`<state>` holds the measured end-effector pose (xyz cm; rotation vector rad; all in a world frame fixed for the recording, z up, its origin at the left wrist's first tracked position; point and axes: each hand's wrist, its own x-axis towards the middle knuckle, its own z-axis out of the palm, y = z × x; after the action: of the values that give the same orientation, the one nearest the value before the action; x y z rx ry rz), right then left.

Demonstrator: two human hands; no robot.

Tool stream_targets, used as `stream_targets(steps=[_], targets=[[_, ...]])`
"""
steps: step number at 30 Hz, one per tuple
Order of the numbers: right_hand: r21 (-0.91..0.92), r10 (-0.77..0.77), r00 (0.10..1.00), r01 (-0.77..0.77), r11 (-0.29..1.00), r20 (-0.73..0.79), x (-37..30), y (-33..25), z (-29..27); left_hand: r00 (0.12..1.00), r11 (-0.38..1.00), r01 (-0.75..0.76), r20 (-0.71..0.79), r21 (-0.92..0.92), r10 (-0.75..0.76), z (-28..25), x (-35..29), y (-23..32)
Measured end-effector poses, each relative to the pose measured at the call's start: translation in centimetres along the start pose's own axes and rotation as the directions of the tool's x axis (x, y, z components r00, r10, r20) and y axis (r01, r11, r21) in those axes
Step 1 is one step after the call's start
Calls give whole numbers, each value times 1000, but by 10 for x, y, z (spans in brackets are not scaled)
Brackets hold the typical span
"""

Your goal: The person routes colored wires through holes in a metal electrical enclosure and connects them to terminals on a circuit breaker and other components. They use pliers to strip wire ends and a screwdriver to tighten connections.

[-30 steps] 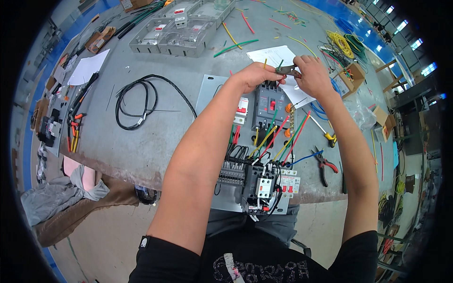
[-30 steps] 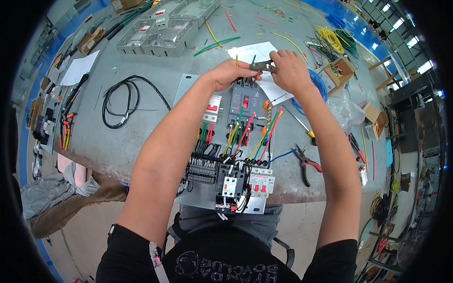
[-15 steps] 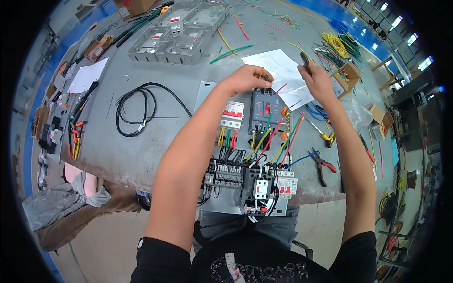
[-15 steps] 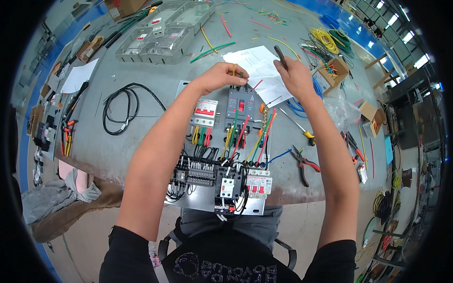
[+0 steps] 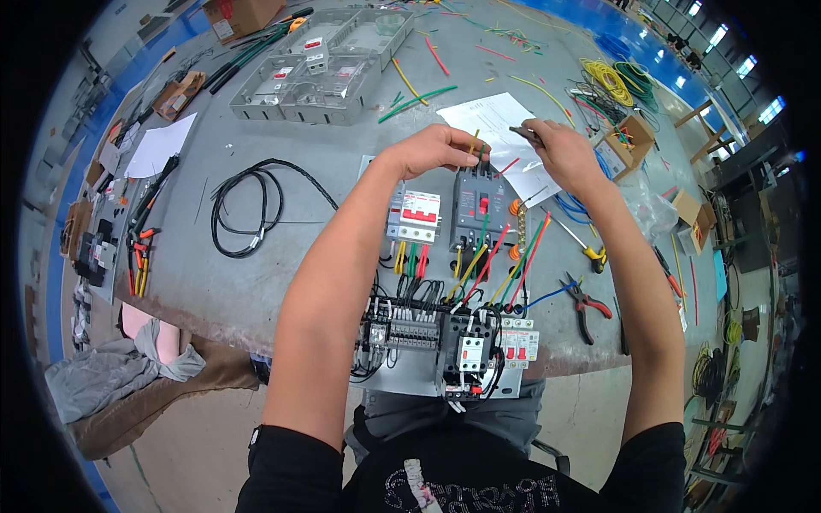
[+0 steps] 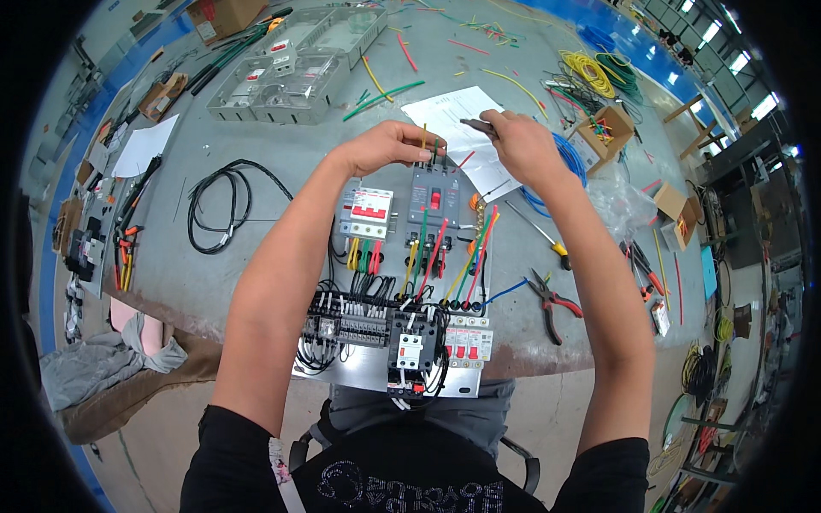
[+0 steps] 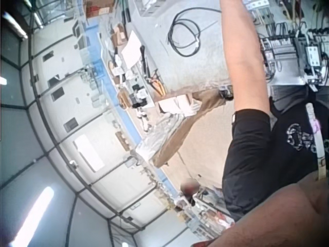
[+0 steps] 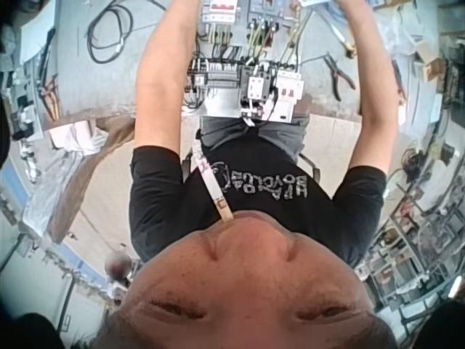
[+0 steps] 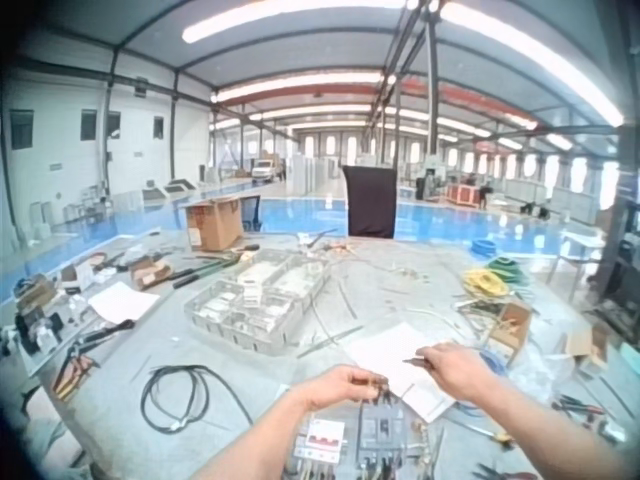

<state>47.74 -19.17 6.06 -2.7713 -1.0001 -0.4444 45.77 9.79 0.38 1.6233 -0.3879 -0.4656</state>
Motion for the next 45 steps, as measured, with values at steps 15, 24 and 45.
stream_targets(steps=[15,24,45], targets=[[-27,-1,998,2,1000,59,27,-19,30,983,982,-82,-175,-171,51,7,12,-22],[7,-98,995,98,995,5,36,-22,30,978,968,-93,-204,-235,44,8,15,-21],[-113,-322,943,330,937,84,61,4,29,991,989,-53,-125,-139,35,3,15,-25]])
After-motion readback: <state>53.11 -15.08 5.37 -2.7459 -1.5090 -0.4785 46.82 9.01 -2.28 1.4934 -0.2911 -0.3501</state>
